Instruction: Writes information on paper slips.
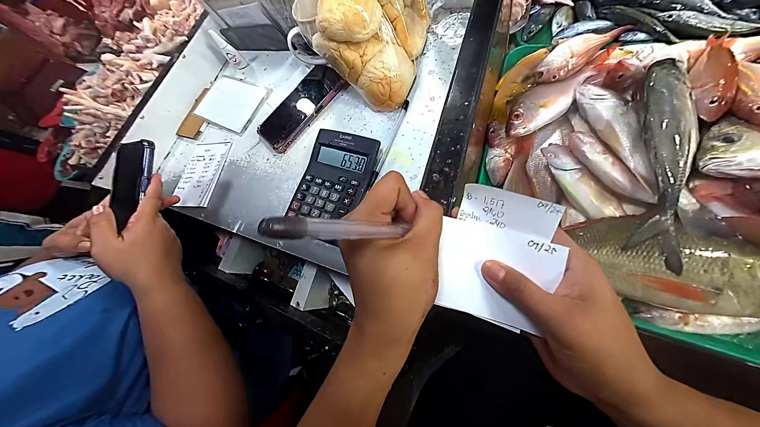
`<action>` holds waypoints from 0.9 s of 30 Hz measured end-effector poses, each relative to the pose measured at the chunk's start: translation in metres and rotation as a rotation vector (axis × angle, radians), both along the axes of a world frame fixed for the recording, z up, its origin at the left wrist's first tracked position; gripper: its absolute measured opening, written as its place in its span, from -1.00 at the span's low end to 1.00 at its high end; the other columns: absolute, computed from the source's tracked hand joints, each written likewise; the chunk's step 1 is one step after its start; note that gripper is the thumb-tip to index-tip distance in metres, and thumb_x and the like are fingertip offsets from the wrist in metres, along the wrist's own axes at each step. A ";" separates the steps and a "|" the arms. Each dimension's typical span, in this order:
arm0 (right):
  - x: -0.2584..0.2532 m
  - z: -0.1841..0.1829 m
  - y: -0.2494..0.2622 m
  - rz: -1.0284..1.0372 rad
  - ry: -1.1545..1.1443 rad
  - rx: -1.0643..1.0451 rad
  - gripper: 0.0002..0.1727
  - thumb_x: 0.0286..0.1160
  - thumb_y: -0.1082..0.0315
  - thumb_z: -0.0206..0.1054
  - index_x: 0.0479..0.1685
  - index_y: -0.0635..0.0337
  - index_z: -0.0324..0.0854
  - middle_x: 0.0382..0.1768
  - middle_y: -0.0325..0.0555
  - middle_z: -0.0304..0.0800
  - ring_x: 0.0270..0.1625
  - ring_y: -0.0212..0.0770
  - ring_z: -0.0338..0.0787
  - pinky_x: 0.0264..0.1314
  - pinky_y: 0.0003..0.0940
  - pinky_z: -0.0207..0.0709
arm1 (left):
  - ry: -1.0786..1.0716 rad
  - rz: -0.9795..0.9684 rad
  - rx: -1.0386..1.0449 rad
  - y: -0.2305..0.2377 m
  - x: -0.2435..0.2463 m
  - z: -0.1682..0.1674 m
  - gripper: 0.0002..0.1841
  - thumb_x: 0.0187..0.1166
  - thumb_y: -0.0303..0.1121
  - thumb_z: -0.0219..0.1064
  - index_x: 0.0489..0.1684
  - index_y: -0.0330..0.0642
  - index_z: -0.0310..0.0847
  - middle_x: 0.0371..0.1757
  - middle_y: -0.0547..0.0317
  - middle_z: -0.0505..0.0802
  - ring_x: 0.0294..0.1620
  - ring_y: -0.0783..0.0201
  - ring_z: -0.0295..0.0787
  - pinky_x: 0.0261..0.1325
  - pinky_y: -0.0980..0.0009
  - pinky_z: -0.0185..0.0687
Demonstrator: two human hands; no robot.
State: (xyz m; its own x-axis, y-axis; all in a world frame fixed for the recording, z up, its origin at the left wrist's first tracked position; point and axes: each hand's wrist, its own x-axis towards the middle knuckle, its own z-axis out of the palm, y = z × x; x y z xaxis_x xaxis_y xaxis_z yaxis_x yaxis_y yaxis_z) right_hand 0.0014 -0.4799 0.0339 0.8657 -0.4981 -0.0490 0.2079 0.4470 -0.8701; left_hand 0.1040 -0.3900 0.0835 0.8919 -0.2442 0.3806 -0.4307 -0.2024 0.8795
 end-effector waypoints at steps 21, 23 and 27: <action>0.000 0.003 0.000 -0.002 0.027 -0.029 -0.53 0.38 0.65 0.29 0.35 0.38 0.49 -0.15 -0.21 0.91 -0.17 -0.43 0.92 -0.06 -0.57 0.83 | -0.042 0.223 0.279 -0.007 -0.001 0.002 -0.55 0.26 -0.65 0.29 -0.82 0.07 0.13 -0.84 0.48 0.28 -0.86 0.63 0.11 -0.77 0.70 -0.03; 0.001 0.003 0.000 -0.003 0.026 -0.034 -0.52 0.37 0.64 0.29 0.35 0.39 0.49 -0.15 -0.21 0.90 -0.17 -0.44 0.92 -0.06 -0.57 0.83 | -0.037 0.226 0.281 -0.007 -0.001 0.002 -0.55 0.26 -0.65 0.29 -0.81 0.08 0.13 -0.84 0.48 0.28 -0.85 0.63 0.12 -0.77 0.71 -0.01; 0.000 0.000 0.000 0.000 0.003 -0.036 -0.50 0.39 0.64 0.29 0.39 0.39 0.48 -0.12 -0.20 0.90 -0.15 -0.43 0.92 -0.03 -0.56 0.83 | -0.042 0.205 0.263 -0.005 0.000 0.003 -0.55 0.25 -0.63 0.33 -0.81 0.08 0.15 -0.85 0.48 0.30 -0.86 0.64 0.16 -0.78 0.71 0.04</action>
State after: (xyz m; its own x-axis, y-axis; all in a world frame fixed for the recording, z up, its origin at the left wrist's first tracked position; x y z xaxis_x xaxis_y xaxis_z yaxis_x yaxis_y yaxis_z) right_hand 0.0017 -0.4794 0.0344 0.8654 -0.4999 -0.0334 0.2056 0.4151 -0.8862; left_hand 0.1040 -0.3955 0.0862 0.9176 -0.1556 0.3657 -0.3920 -0.5061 0.7682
